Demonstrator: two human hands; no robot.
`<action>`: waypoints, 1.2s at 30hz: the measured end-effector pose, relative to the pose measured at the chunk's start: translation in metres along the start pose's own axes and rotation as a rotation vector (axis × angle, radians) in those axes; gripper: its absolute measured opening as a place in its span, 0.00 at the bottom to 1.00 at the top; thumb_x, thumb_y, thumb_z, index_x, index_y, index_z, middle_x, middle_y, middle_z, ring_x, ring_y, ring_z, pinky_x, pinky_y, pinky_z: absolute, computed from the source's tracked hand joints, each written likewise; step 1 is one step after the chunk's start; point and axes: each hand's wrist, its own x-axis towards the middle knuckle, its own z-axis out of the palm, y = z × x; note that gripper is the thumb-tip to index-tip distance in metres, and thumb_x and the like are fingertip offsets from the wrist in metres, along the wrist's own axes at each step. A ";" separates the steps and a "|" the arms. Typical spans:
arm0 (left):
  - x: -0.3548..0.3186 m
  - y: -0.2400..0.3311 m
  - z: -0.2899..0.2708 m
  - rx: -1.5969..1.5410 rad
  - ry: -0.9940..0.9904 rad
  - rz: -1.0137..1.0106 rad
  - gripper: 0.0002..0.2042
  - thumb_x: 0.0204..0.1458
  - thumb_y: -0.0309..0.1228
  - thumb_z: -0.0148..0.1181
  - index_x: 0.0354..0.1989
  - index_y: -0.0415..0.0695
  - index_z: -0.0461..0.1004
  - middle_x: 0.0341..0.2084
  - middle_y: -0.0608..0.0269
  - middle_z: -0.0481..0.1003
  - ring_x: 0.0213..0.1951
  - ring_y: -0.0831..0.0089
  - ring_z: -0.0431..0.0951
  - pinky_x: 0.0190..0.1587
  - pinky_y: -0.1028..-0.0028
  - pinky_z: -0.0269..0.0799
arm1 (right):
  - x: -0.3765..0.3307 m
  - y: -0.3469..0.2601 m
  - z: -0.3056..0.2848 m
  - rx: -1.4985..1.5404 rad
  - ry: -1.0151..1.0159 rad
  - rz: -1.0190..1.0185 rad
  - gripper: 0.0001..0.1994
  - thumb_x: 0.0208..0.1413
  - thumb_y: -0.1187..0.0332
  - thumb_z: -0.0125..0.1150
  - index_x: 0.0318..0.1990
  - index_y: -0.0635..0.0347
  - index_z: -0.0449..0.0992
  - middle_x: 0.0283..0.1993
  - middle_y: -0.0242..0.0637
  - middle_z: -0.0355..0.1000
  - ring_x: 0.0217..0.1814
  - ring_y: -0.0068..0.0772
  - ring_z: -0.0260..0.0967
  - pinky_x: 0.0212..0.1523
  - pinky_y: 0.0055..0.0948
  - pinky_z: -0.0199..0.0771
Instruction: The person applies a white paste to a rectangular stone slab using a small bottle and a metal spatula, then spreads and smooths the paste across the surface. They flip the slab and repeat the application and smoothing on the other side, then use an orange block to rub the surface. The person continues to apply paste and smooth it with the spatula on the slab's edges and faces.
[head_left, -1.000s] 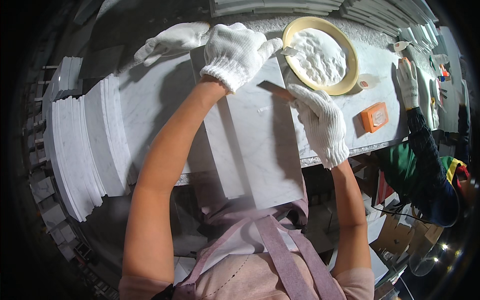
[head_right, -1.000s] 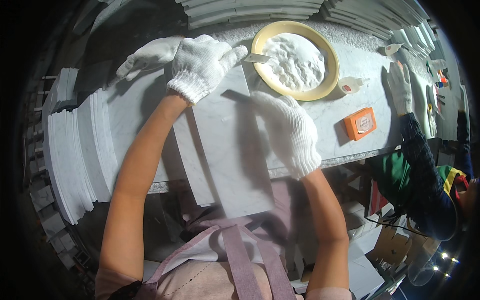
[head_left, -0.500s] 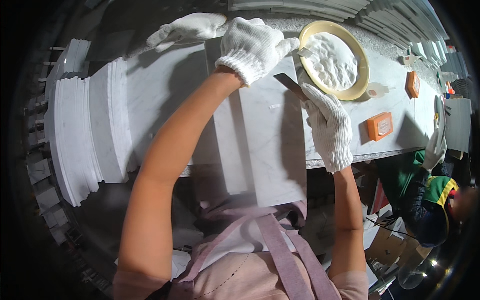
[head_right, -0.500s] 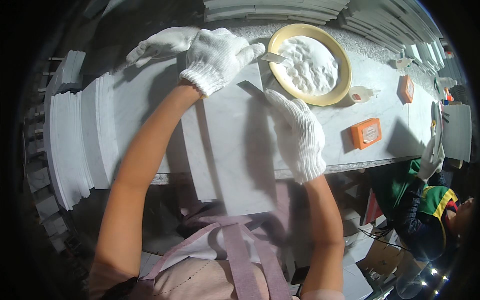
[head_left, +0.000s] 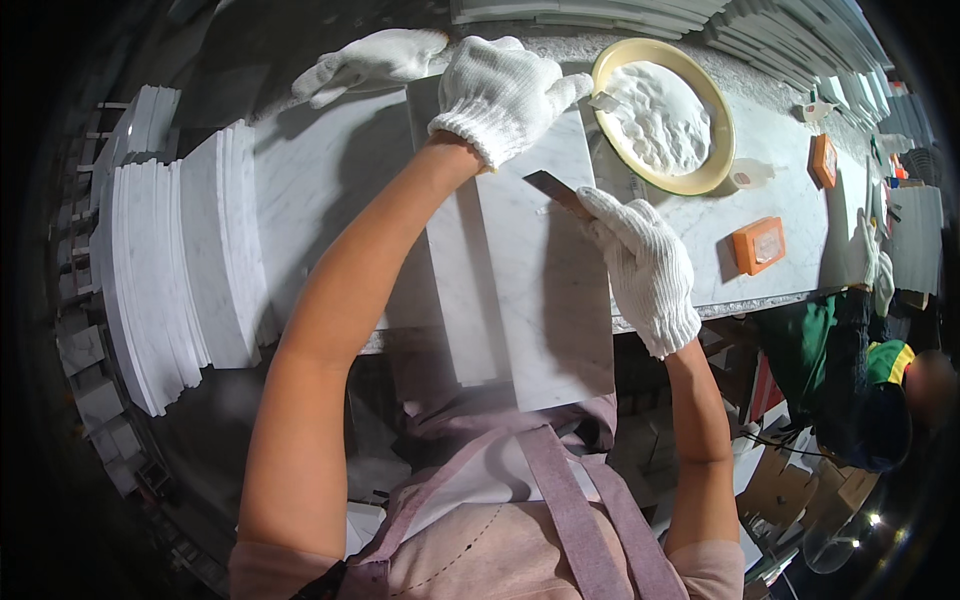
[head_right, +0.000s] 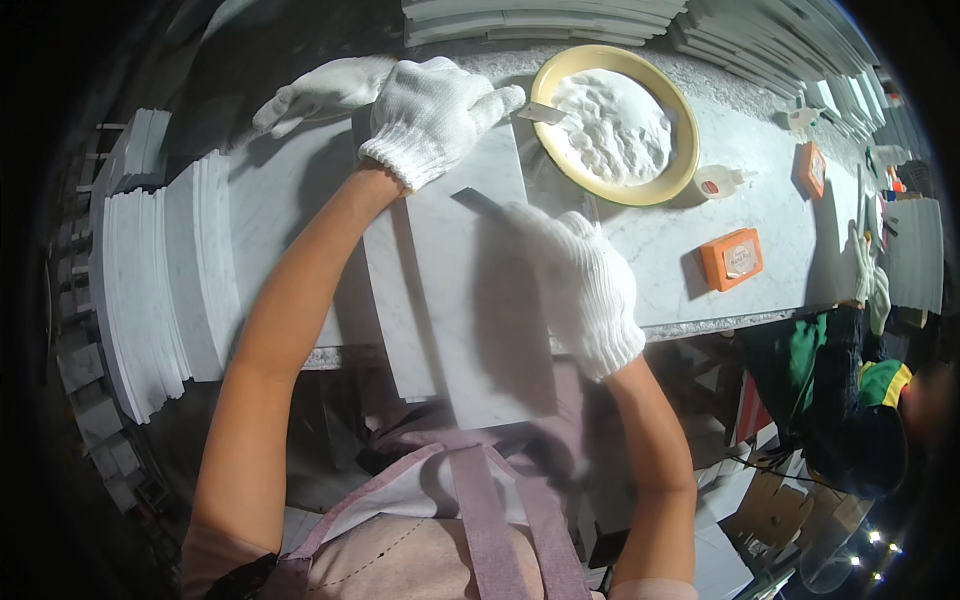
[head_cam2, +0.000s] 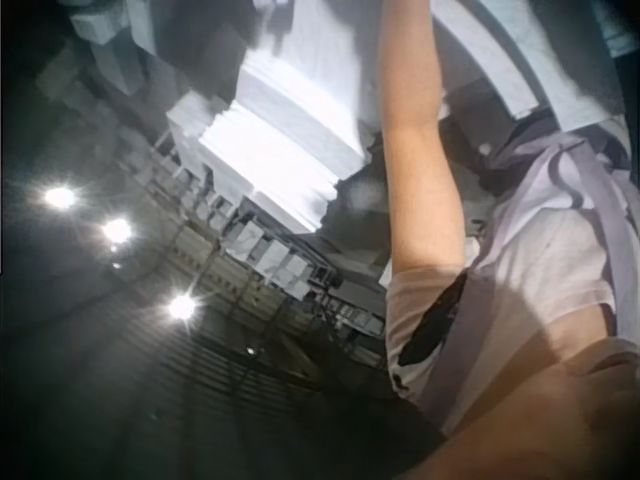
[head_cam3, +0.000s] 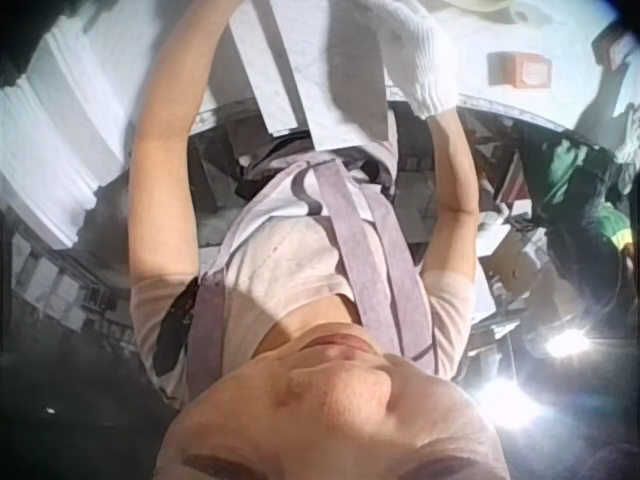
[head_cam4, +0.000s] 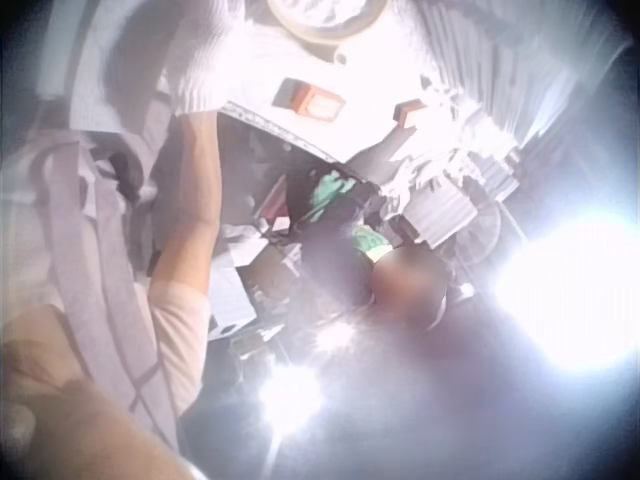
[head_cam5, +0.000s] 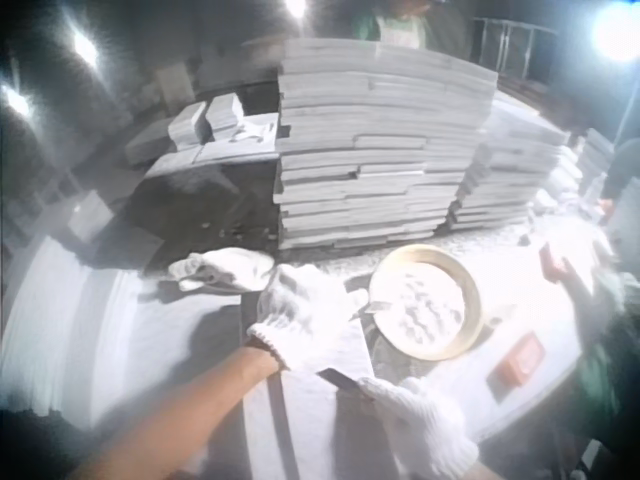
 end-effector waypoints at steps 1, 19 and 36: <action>0.000 0.000 -0.001 0.004 -0.015 0.001 0.27 0.64 0.55 0.51 0.25 0.48 0.85 0.22 0.56 0.82 0.32 0.58 0.83 0.35 0.55 0.76 | -0.003 0.000 -0.001 0.005 -0.012 -0.019 0.17 0.64 0.79 0.58 0.58 0.58 0.81 0.38 0.39 0.80 0.37 0.36 0.77 0.42 0.31 0.78; 0.001 0.000 -0.002 0.014 -0.028 0.011 0.29 0.65 0.56 0.50 0.24 0.46 0.85 0.23 0.56 0.82 0.33 0.57 0.83 0.36 0.54 0.76 | -0.011 -0.019 -0.029 0.039 -0.259 -0.117 0.18 0.61 0.74 0.57 0.57 0.46 0.82 0.40 0.42 0.77 0.39 0.42 0.78 0.40 0.38 0.80; 0.001 0.003 -0.005 0.031 -0.061 -0.024 0.28 0.66 0.57 0.48 0.27 0.49 0.85 0.24 0.55 0.82 0.33 0.56 0.83 0.34 0.54 0.77 | 0.011 0.001 -0.017 0.156 -0.038 -0.162 0.23 0.59 0.82 0.59 0.58 0.49 0.82 0.38 0.41 0.77 0.42 0.38 0.78 0.43 0.34 0.78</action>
